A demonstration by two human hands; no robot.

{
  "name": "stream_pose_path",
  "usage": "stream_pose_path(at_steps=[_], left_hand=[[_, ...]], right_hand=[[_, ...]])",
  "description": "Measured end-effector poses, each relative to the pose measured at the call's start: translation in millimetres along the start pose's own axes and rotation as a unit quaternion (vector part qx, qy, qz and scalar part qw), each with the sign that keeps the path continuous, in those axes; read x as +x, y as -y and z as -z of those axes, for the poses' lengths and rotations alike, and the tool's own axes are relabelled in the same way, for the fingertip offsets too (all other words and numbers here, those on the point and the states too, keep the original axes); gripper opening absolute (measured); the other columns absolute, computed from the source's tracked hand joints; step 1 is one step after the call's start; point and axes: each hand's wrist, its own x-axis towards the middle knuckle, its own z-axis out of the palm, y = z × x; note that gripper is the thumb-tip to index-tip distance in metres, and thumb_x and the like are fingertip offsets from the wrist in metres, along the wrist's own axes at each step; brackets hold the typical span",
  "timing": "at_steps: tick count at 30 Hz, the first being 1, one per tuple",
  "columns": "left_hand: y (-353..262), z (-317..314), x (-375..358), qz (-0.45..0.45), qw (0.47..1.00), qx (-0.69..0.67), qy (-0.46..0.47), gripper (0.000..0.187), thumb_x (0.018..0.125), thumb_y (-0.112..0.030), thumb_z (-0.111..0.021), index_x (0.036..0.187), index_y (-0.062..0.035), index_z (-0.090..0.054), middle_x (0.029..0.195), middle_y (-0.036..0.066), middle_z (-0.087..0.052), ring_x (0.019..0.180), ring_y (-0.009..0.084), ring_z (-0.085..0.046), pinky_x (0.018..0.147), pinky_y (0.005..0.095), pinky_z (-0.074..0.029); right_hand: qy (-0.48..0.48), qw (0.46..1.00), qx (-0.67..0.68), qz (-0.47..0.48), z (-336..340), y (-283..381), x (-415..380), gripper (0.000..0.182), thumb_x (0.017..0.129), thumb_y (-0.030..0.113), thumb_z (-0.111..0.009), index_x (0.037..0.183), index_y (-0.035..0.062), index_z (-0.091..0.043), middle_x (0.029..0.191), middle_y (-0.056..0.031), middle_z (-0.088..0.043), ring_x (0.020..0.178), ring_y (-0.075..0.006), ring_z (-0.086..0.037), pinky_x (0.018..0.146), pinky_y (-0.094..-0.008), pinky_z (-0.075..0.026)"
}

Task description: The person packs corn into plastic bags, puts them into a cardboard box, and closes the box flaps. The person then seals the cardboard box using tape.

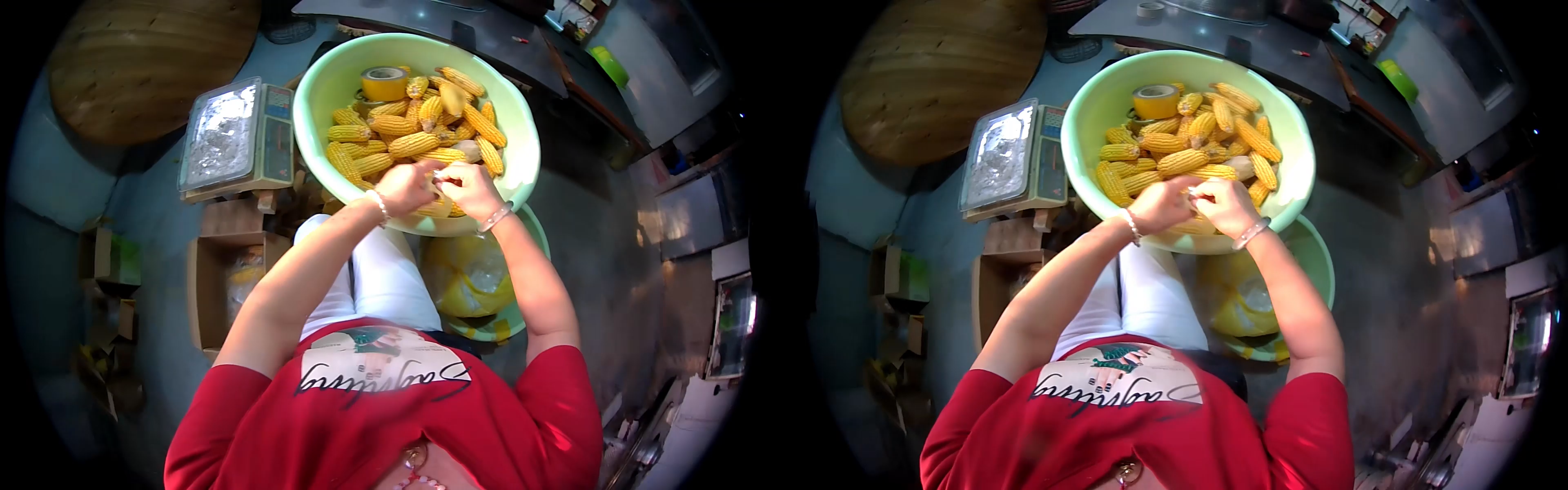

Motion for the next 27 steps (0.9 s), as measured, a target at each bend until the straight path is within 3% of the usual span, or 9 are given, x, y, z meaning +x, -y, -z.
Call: stream_pose_path(at_steps=[2, 5, 8, 12, 15, 18, 20, 22, 27], left_hand=[[7, -6, 0, -0.04, 0.999, -0.005, 0.029, 0.031, 0.074, -0.022, -0.068, 0.099, -0.0062, -0.061, 0.082, 0.018, -0.063, 0.073, 0.0302, -0.062, 0.068, 0.0362, -0.048], [8, -9, -1, 0.031, 0.998, 0.035, 0.045, 0.018, 0.076, -0.023, -0.065, 0.08, -0.0048, -0.065, 0.076, 0.019, -0.063, 0.072, 0.035, -0.061, 0.065, 0.0404, -0.047], [8, -8, 2, 0.079, 0.993, 0.064, 0.052, 0.021, 0.08, -0.023, -0.054, 0.08, -0.0052, -0.065, 0.077, 0.02, -0.063, 0.075, 0.037, -0.061, 0.069, 0.0431, -0.047], [-1, 20, 10, 0.09, 0.992, 0.071, -0.055, 0.023, 0.081, -0.022, -0.051, 0.079, -0.003, -0.064, 0.078, 0.023, -0.061, 0.075, 0.0399, -0.059, 0.069, 0.0445, -0.046], [9, 53, 21, 0.063, 0.98, -0.062, -0.18, 0.022, 0.081, -0.019, -0.052, 0.079, -0.0003, -0.064, 0.076, 0.024, -0.06, 0.07, 0.0388, -0.059, 0.065, 0.043, -0.047], [6, 113, 23, 0.049, 0.956, -0.089, -0.274, 0.017, 0.085, -0.011, -0.054, 0.079, 0.0023, -0.063, 0.073, 0.01, -0.064, 0.066, 0.0161, -0.058, 0.064, 0.0316, -0.047], [-20, 160, 15, 0.125, 0.926, -0.165, -0.315, 0.018, 0.087, -0.012, -0.053, 0.08, 0.0003, -0.064, 0.066, 0.002, -0.057, 0.059, 0.0101, -0.051, 0.054, 0.0267, -0.043], [-22, 200, 9, 0.111, 0.908, -0.219, -0.339, 0.023, 0.094, -0.02, -0.049, 0.082, -0.0049, -0.062, 0.068, -0.002, -0.054, 0.05, 0.0039, -0.044, 0.043, 0.0183, -0.033], [17, 272, -13, 0.115, 0.88, -0.179, -0.425, 0.024, 0.094, -0.017, -0.047, 0.078, -0.005, -0.061, 0.06, -0.005, -0.049, 0.046, 0.0011, -0.038, 0.041, 0.0171, -0.028]], right_hand=[[0.003, 0.999, -0.03, 0.024, -3, 5, -1, 0.011, 0.072, 0.01, -0.063, 0.079, 0.0029, -0.066, 0.075, -0.0145, -0.061, 0.065, -0.0283, -0.06, 0.059, -0.035, -0.046], [-0.009, 0.998, -0.005, 0.063, -7, 5, -6, 0.01, 0.073, 0.007, -0.065, 0.081, 0.0018, -0.066, 0.073, -0.0114, -0.062, 0.062, -0.0223, -0.059, 0.058, -0.0303, -0.046], [-0.074, 0.99, 0.119, -0.011, -7, -6, -8, 0.012, 0.077, 0.004, -0.065, 0.088, -0.0007, -0.065, 0.078, -0.0053, -0.064, 0.065, -0.0097, -0.058, 0.059, -0.0236, -0.046], [-0.131, 0.983, 0.089, -0.089, -4, -56, -16, 0.015, 0.082, 0.007, -0.062, 0.094, 0.0002, -0.065, 0.076, -0.0053, -0.065, 0.068, -0.0091, -0.06, 0.063, -0.0237, -0.047], [-0.131, 0.983, -0.004, -0.13, -10, -92, -34, 0.017, 0.082, 0.01, -0.061, 0.096, 0.0019, -0.066, 0.071, -0.0068, -0.065, 0.063, -0.0112, -0.061, 0.058, -0.0255, -0.048], [-0.144, 0.976, 0.065, -0.15, -11, -86, -36, 0.015, 0.081, 0.009, -0.059, 0.093, 0.003, -0.066, 0.067, -0.0076, -0.064, 0.058, -0.0113, -0.061, 0.055, -0.0254, -0.047], [-0.129, 0.98, 0.022, -0.146, -12, -80, -36, 0.014, 0.081, 0.009, -0.058, 0.091, 0.0035, -0.066, 0.066, -0.0074, -0.064, 0.056, -0.0116, -0.06, 0.054, -0.0253, -0.047], [-0.128, 0.977, 0.025, -0.167, -14, -76, -34, 0.013, 0.081, 0.009, -0.057, 0.089, 0.0037, -0.066, 0.066, -0.007, -0.063, 0.054, -0.0121, -0.06, 0.053, -0.0255, -0.047], [-0.112, 0.981, -0.008, -0.161, -17, -75, -32, 0.011, 0.081, 0.01, -0.058, 0.086, 0.0039, -0.066, 0.064, -0.0097, -0.063, 0.053, -0.0147, -0.061, 0.051, -0.0271, -0.046]])
